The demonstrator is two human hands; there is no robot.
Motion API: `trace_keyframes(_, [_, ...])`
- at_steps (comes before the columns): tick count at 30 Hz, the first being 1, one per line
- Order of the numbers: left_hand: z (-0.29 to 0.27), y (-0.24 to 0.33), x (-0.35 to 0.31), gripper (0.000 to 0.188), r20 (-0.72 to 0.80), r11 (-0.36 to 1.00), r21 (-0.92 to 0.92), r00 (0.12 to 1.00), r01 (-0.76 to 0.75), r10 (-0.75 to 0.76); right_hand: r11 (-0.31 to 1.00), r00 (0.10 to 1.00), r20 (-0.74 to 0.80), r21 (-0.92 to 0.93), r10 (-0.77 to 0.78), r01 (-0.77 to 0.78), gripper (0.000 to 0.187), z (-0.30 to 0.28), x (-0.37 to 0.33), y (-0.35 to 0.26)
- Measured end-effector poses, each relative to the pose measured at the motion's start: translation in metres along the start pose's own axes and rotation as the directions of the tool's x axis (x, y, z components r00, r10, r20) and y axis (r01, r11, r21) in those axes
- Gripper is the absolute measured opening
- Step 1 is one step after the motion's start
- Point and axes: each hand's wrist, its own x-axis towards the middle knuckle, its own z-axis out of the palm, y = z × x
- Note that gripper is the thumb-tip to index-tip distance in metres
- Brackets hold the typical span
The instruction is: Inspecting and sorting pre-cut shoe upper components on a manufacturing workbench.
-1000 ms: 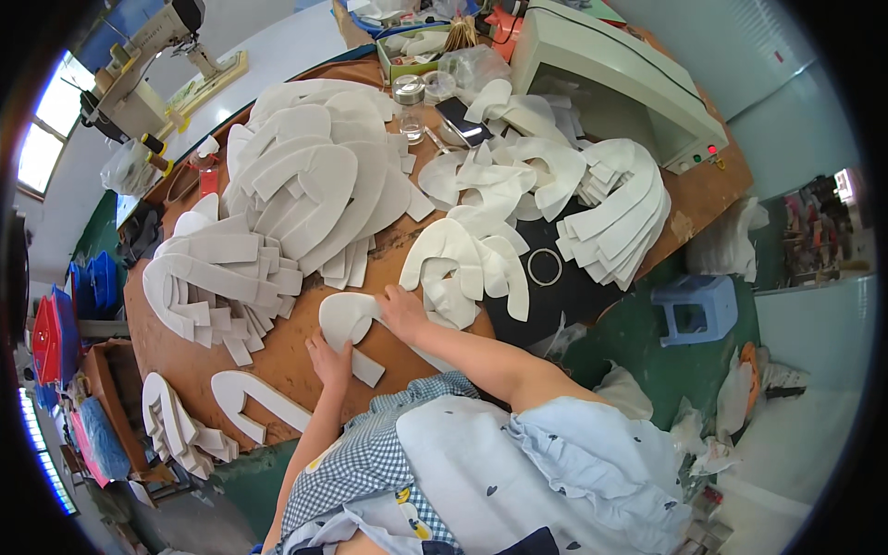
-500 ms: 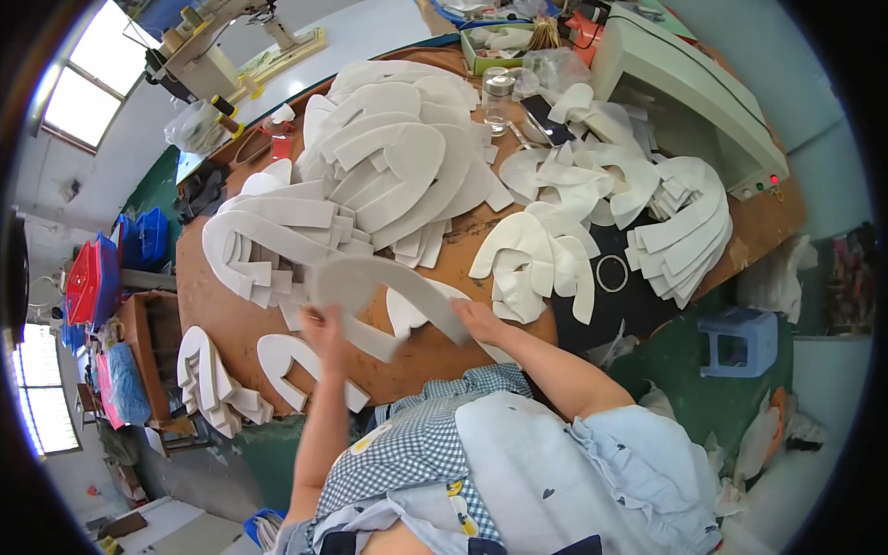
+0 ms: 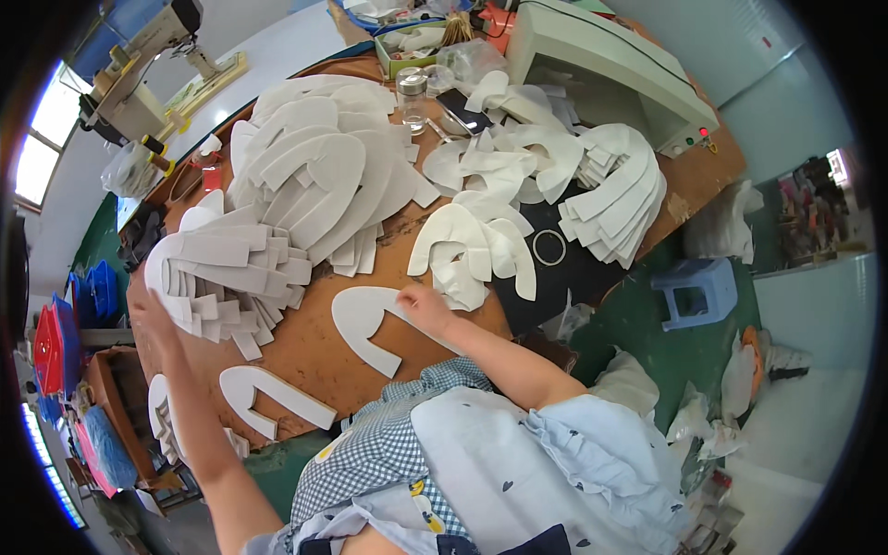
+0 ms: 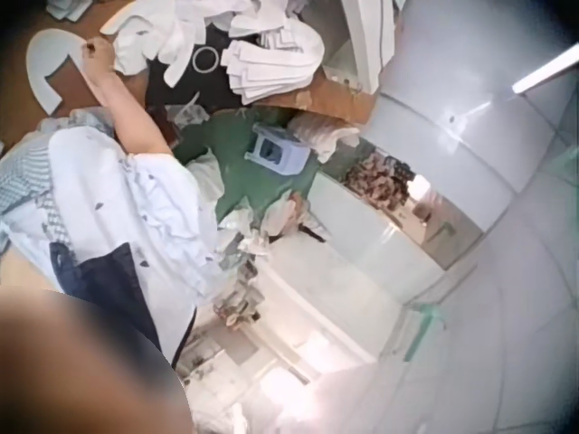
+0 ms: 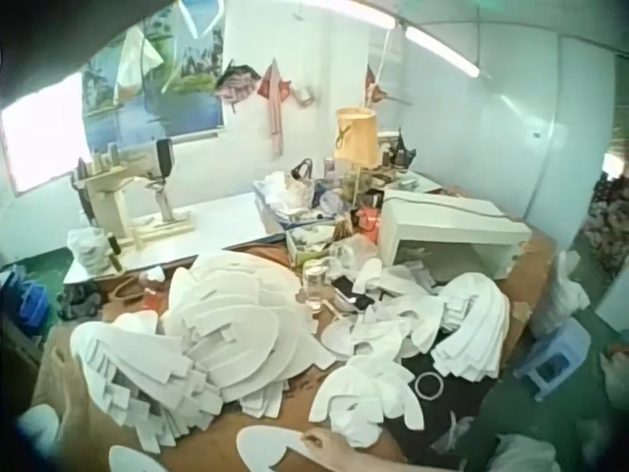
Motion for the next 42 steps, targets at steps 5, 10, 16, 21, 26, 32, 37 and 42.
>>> trace_keyframes(5, [-0.107, 0.149, -0.224, 0.042, 0.709, 0.789, -0.592, 0.573, 0.165, 0.411, 0.943, 0.782, -0.621, -0.225, 0.057, -0.247, 0.019, -0.095, 0.033, 0.041])
trace_keyframes(10, [-0.157, 0.172, -0.349, 0.045, 0.69, 0.701, -0.69, 0.457, 0.182, 0.561, 0.764, 0.818, -0.572, -0.5, 0.063, -0.408, 0.041, -0.118, 0.053, 0.046])
trace_keyframes(16, [-0.156, 0.163, -0.337, 0.049, 0.68, 0.77, -0.638, 0.459, -0.014, 0.572, 0.835, 0.854, -0.517, -0.445, 0.057, -0.325, 0.032, -0.122, 0.051, 0.049])
trace_keyframes(21, [-0.171, 0.162, -0.325, 0.042, 0.702, 0.716, -0.672, 0.469, 0.188, 0.536, 0.953, 0.87, -0.478, -0.301, -0.118, -0.036, 0.023, -0.104, 0.035, -0.001])
trace_keyframes(26, [-0.221, 0.239, -0.265, 0.031, 0.771, 0.31, -0.571, 0.366, 0.76, 0.522, 0.756, 0.78, -0.184, -0.452, -0.598, 0.473, 0.018, -0.077, 0.008, -0.084])
trace_keyframes(32, [-0.224, 0.25, -0.237, 0.025, 0.899, 0.093, -0.337, 0.291, 0.937, 0.329, 0.647, 0.668, -0.069, -0.34, -0.741, 0.683, 0.014, -0.036, -0.003, -0.124])
trace_keyframes(37, [-0.228, 0.225, -0.235, 0.018, 0.93, -0.045, -0.204, 0.208, 0.978, 0.303, 0.877, 0.882, 0.042, 0.138, -0.469, 0.46, 0.029, -0.025, -0.01, -0.129])
trace_keyframes(42, [-0.232, 0.213, -0.237, 0.015, 0.934, -0.068, -0.18, 0.193, 0.981, 0.301, 0.91, 0.94, 0.081, 0.288, -0.333, 0.298, 0.036, -0.022, -0.019, -0.145])
